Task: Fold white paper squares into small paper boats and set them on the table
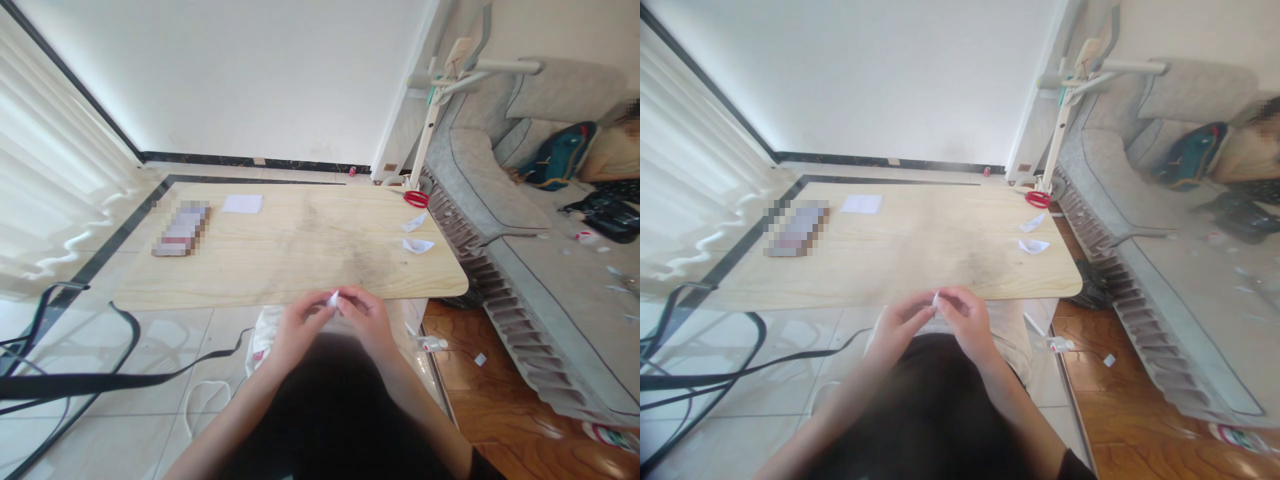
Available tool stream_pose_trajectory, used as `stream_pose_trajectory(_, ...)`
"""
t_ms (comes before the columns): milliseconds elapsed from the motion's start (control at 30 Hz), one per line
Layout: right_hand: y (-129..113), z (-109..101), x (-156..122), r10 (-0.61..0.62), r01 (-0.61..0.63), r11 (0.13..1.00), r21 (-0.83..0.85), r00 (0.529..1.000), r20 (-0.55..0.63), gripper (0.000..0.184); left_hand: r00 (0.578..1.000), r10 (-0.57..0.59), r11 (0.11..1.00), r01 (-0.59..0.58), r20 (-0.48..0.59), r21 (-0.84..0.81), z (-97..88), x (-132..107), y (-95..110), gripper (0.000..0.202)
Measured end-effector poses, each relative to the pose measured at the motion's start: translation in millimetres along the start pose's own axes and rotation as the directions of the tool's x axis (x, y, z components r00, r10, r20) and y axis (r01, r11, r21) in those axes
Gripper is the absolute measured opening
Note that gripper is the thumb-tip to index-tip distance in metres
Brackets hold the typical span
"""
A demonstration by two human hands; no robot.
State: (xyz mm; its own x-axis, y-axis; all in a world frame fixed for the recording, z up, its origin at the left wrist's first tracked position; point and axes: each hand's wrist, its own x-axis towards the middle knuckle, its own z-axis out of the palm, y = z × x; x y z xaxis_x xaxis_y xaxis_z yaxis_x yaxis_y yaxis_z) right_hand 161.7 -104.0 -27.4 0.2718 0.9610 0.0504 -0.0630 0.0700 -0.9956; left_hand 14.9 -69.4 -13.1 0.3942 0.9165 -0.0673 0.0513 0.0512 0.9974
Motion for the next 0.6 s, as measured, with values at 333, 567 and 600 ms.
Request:
stream_pose_trajectory(333, 2.5, -1.0, -0.2, -0.07, 0.071, 0.994, -0.081, 0.997, 0.014, 0.011, 0.999, -0.016, 0.998, 0.019, -0.042, 0.064, -0.3, -0.8, -2.9, 0.022)
stream_pose_trajectory(567, 1.7, -1.4, 0.0, -0.088, 0.085, 0.985, -0.152, 0.996, -0.008, 0.007, 0.996, -0.044, 0.998, 0.047, -0.071, 0.036, -0.3, -0.2, -5.2, 0.021)
stream_pose_trajectory(600, 2.3, -1.5, 0.0, -0.091, 0.087, 0.983, -0.161, 0.996, -0.014, 0.006, 0.997, -0.047, 0.998, 0.049, -0.068, 0.03, -0.2, -0.4, -4.4, 0.022)
